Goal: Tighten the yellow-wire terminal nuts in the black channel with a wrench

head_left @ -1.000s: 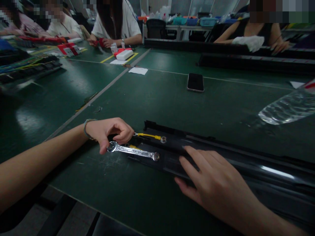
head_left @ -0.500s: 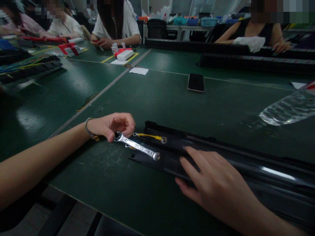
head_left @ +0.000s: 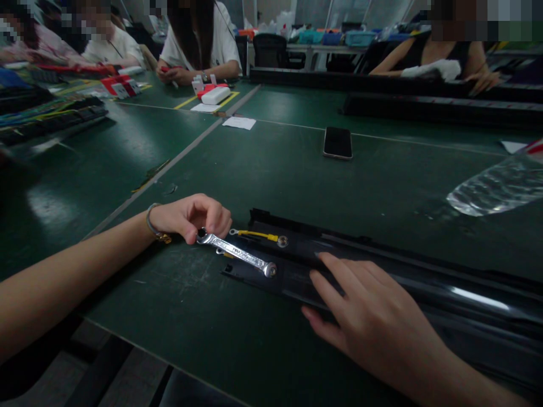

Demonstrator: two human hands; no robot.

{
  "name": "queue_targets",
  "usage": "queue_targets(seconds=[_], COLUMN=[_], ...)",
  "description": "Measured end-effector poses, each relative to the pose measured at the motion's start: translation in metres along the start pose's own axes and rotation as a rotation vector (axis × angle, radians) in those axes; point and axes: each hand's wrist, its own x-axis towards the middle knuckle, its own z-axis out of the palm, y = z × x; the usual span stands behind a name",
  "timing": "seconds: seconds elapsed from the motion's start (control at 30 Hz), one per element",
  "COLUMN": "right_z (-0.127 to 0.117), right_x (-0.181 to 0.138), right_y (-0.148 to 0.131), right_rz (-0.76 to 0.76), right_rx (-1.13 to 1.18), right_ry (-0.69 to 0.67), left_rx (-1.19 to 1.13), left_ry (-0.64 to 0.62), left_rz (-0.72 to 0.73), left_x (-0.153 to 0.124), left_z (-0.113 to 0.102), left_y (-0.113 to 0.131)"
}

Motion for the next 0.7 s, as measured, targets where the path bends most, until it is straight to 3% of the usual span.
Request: queue_targets(seconds=[0.33, 0.7], right_z=[0.0006, 0.0022], right_x=[-0.0004, -0.0012], right_y=[0.0001, 0.0009], right_rz=[-0.007, 0.000], right_rx=[-0.003, 0.005], right_ry=[0.010, 0.002], left_rx=[0.073, 0.114], left_ry=[-0.150, -0.209], left_rz=[-0.124, -0.091], left_x=[-0.0015, 0.0017], left_z=[-0.0048, -0.0008], left_y=[0.0014, 0.0045])
